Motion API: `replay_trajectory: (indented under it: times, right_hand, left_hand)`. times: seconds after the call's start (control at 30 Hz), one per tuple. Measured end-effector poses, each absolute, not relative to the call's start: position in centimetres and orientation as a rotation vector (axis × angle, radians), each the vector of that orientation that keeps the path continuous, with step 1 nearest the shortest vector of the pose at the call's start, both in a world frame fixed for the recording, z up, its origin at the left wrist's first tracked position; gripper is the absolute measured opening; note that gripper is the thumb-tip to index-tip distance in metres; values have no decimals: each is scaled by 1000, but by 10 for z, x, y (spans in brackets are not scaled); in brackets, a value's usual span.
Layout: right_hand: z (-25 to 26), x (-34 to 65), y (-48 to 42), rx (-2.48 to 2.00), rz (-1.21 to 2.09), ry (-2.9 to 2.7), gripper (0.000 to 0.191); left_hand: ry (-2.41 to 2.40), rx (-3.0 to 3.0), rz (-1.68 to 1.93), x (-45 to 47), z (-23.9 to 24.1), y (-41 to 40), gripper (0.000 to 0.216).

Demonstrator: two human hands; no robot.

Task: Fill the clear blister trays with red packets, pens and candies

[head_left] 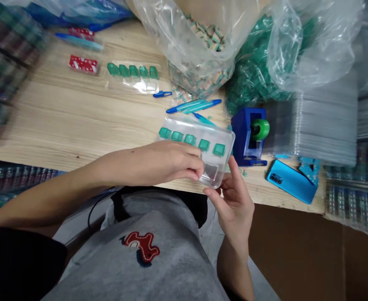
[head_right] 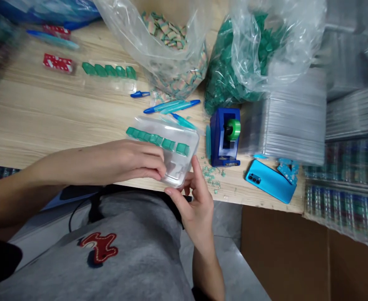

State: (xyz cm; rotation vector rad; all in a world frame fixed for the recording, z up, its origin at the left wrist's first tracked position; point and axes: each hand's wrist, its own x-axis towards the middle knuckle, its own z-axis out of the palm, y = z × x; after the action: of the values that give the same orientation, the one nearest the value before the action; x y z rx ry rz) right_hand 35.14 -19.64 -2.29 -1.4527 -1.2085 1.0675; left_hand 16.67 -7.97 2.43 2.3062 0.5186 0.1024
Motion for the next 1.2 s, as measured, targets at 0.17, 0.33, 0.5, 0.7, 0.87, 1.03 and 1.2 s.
replay_trajectory:
  times: [0.17, 0.33, 0.5, 0.7, 0.87, 1.03, 1.2]
  right_hand:
    - [-24, 349, -196, -1536, 1040, -1151, 68]
    - [-28, 350, -197, -1576, 1008, -1144, 62]
    - [-22, 351, -197, -1601, 946, -1295, 42]
    - [-24, 353, -195, -1649, 947, -1253, 36]
    - [-32, 354, -201, -1682, 1015, -1156, 44]
    - [-31, 355, -201, -1679, 1006, -1163, 43]
    - [-28, 353, -200, -1658, 1010, -1165, 42]
  left_hand:
    - [579, 2641, 346, 171, 28, -92, 25]
    - [717, 2487, 675, 168, 39, -93, 20]
    - [587, 2693, 801, 167, 21, -100, 12]
    - [639, 2828, 934, 149, 0, -108, 27]
    - [1075, 2787, 917, 103, 19, -104, 39]
    - [1591, 2644, 747, 52, -12, -18, 30]
    - [1745, 2510, 559, 33, -64, 68, 30]
